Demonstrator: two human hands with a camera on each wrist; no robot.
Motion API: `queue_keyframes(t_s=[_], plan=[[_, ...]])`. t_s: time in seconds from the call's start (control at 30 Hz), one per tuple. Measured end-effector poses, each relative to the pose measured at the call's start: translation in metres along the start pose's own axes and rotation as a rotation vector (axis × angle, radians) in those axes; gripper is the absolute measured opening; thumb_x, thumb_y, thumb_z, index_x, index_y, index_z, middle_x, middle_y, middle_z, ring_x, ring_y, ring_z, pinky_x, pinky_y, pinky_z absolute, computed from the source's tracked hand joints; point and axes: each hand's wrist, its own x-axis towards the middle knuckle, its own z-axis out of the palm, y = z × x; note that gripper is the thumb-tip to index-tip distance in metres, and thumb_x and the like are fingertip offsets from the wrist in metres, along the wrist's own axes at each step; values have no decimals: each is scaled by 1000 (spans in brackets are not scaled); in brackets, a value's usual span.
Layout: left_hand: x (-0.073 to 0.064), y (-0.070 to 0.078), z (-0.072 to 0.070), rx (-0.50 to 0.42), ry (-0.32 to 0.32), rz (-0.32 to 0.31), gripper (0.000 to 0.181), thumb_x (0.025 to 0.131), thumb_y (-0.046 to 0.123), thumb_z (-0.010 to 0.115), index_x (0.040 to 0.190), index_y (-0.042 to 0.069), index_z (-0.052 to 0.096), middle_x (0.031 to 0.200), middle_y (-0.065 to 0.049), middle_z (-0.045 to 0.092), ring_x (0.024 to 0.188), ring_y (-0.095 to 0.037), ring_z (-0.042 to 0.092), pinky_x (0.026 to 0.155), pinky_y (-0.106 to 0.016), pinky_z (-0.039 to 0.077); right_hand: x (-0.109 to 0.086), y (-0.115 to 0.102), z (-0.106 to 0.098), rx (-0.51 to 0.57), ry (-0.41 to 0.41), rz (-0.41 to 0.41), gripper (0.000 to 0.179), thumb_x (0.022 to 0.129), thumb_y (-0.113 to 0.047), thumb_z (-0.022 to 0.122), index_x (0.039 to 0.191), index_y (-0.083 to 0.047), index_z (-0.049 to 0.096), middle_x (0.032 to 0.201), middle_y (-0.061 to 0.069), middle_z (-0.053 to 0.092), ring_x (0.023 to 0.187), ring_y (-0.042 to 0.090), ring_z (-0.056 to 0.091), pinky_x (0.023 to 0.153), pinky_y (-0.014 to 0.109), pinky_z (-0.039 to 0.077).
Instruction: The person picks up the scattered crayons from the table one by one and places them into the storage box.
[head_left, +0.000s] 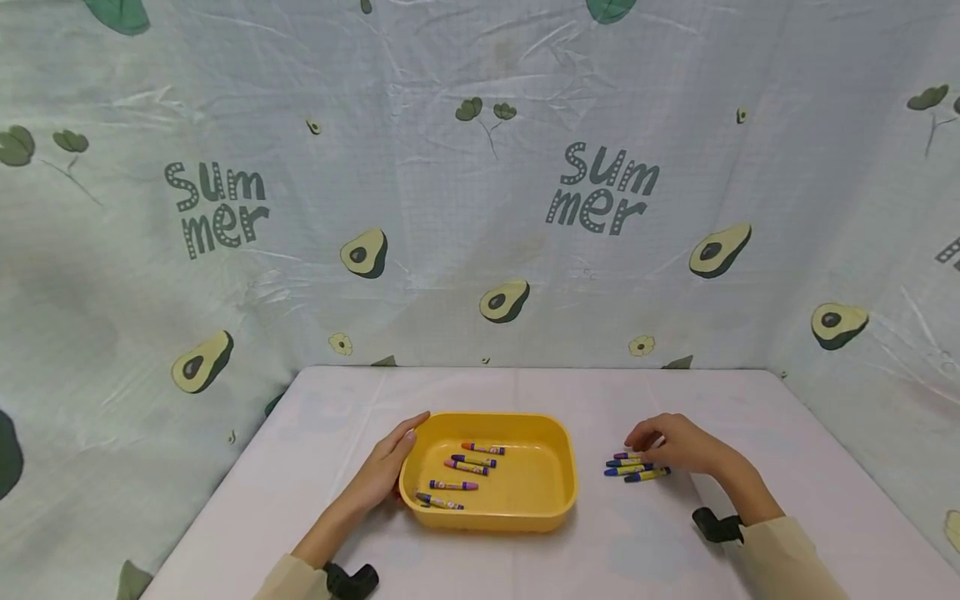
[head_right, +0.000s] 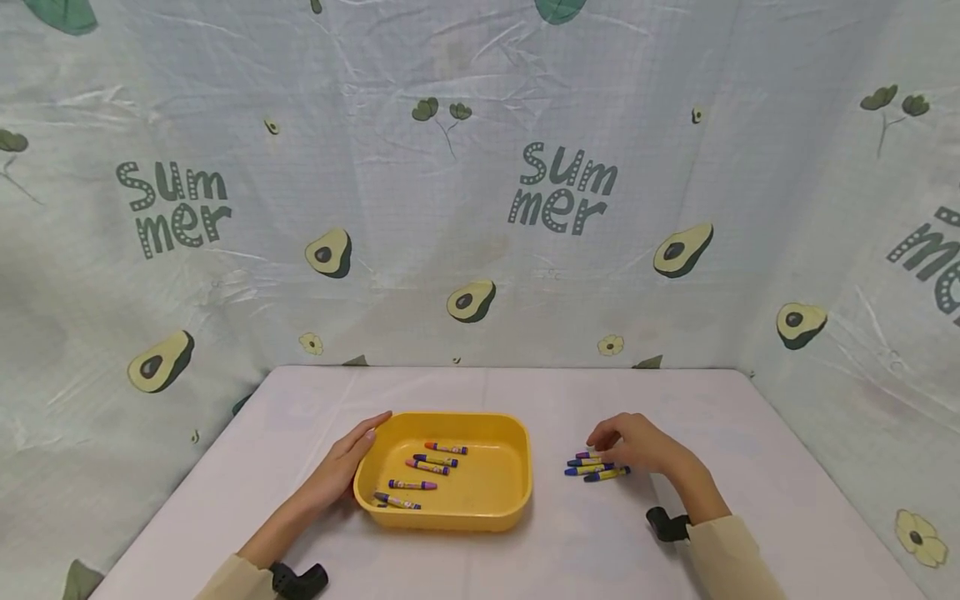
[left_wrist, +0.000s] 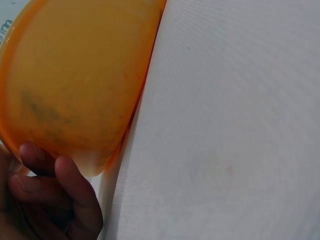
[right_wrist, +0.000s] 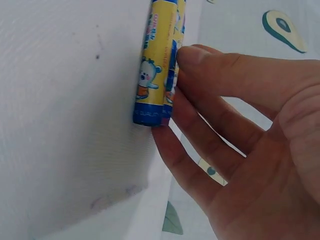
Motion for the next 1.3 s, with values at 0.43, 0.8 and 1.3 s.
queue_keyframes(t_s=[0.43, 0.8, 1.3], plan=[[0, -1, 0, -2, 3, 1, 49, 115, 33, 32, 160, 15, 40, 166, -11, 39, 155, -34, 33, 127, -58, 20, 2, 2, 4, -8, 32, 6, 17, 89, -1, 73, 102, -10, 77, 96, -1, 72, 88, 11, 60, 74, 23, 52], [0, -4, 1, -13, 13, -1, 48, 114, 32, 33, 159, 17, 41, 165, -10, 40, 153, -33, 36, 128, -58, 20, 0, 7, 4, 0, 59, -27, 11, 89, -6, 75, 98, -13, 75, 98, -2, 72, 89, 9, 63, 74, 26, 53], [1, -5, 2, -15, 21, -9, 48, 114, 31, 34, 159, 17, 41, 165, -9, 41, 153, -33, 36, 128, -57, 20, -1, 5, 4, -28, 102, -49, 20, 92, -7, 72, 111, -12, 75, 94, -5, 68, 86, 6, 59, 75, 22, 53]])
